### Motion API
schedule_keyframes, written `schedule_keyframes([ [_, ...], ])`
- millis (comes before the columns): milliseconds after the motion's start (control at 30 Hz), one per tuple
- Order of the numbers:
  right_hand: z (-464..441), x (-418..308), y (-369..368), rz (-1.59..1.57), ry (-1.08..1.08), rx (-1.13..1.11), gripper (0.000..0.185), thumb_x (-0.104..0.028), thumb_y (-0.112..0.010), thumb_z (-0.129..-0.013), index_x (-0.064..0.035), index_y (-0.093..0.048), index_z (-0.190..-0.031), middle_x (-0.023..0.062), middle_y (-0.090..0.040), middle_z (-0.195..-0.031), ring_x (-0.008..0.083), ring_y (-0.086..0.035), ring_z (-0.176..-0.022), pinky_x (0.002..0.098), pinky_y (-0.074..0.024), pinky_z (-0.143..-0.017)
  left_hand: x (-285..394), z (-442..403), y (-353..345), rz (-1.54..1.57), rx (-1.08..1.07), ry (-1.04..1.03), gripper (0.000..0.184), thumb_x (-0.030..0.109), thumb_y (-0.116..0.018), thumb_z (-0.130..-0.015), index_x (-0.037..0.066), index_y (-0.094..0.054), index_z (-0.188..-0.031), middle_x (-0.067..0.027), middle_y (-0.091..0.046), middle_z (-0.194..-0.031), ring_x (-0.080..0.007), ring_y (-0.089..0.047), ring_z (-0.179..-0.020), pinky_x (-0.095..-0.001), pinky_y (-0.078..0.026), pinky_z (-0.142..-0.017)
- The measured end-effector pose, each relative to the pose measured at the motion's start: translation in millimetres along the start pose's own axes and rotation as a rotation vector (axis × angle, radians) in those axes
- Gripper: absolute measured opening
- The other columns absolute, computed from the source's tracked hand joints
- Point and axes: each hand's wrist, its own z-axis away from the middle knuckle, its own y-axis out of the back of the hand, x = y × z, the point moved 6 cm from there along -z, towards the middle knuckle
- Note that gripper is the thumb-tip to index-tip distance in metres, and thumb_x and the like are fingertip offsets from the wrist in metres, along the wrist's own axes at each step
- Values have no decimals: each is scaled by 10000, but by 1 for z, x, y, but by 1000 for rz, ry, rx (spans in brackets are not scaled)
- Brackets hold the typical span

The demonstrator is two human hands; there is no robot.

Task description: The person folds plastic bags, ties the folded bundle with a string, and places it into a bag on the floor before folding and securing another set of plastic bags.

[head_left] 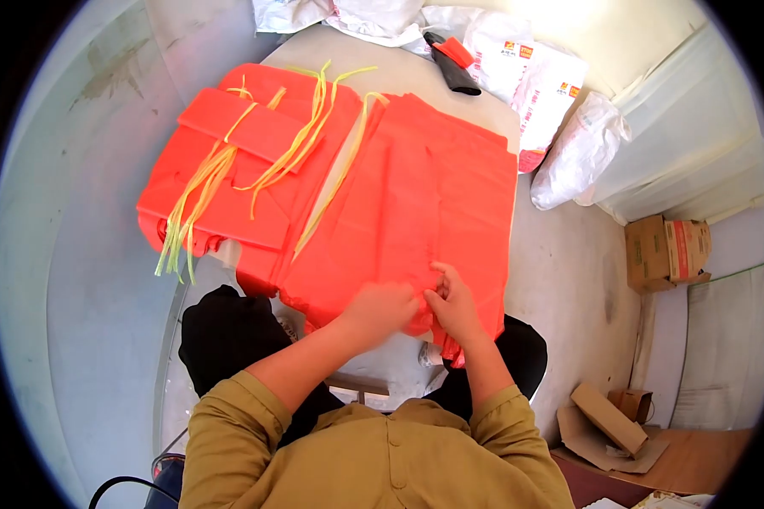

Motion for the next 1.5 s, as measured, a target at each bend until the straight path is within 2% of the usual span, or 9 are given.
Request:
schedule_keyframes([
  [67, 1, -14, 4, 94, -52, -55, 500, -101, -680, -911, -67, -527, -1386, 99, -605, -976, 206, -610, -896, 345, -511, -816, 2, 0, 1, 11, 6, -16, 107, 134, -624, -786, 94, -576, -873, -71, -556, -876, -274, -597, -788, -421, -471, -625],
  [167, -9, -10, 8, 230, 112, 108, 575, -98, -722, -897, 11, -482, -1409, 84, -625, -1037, 137, -582, -809, 287, -506, -724, 1, 0, 0, 29, -6, -48, 83, 132, -623, -777, 96, -581, -839, -67, -561, -878, -275, -594, -786, -426, -471, -621],
  [267, -15, -18, 12, 469, 311, 304, 674, -158, -747, -887, -1, -446, -1470, 121, -604, -1158, 175, -599, -830, 314, -528, -788, 2, 3, -3, 45, -32, -67, 64, 135, -626, -781, 95, -581, -803, -62, -568, -874, -277, -597, -786, -428, -474, -614],
  [367, -27, -8, 6, 388, 202, 235, 801, -194, -760, -880, -16, -355, -1548, 147, -574, -1254, 200, -624, -888, 329, -530, -846, -1, 0, -2, 92, -29, -43, 80, 142, -647, -796, 88, -589, -792, -63, -580, -848, -291, -604, -771, -436, -484, -618],
  [667, -47, 0, 1, 13, 22, 180, 927, -132, -759, -852, -27, -222, -1601, 94, -663, -941, 163, -661, -851, 312, -535, -737, -14, 2, -8, 94, -128, 29, 88, 145, -663, -822, 79, -607, -802, -92, -607, -852, -325, -612, -810, -450, -507, -678],
  [867, -41, -22, 5, 48, -32, 136, 929, -79, -756, -838, -42, -230, -1603, 121, -682, -1004, 169, -674, -864, 308, -542, -736, -85, 10, 63, -165, 64, 629, 115, 107, -636, -857, 39, -628, -950, -117, -629, -1018, -365, -592, -947, -479, -501, -827],
  [933, -44, -11, 1, -15, 7, 132, 925, -62, -747, -843, -41, -222, -1605, 123, -685, -1023, 161, -674, -881, 305, -545, -738, -114, 32, 78, -220, 283, 645, 219, 132, -675, -862, 25, -668, -1053, -111, -631, -1134, -349, -576, -1026, -448, -494, -906],
  [1267, -47, -5, -2, -248, -111, 69, 959, -16, -730, -851, 11, -144, -1610, 140, -698, -1062, 179, -696, -880, 301, -561, -780, -127, 55, 62, -384, 110, 597, 175, 178, -698, -837, 61, -699, -966, -66, -610, -1028, -288, -566, -1021, -424, -466, -868],
  [1500, -50, -1, -12, -461, -138, 10, 603, -43, -711, -860, 86, -467, -1396, 160, -679, -1180, 223, -670, -1045, 357, -547, -898, -124, 53, 68, -383, 74, 631, 120, 176, -691, -849, 67, -712, -893, -65, -626, -989, -283, -580, -995, -424, -468, -860],
])
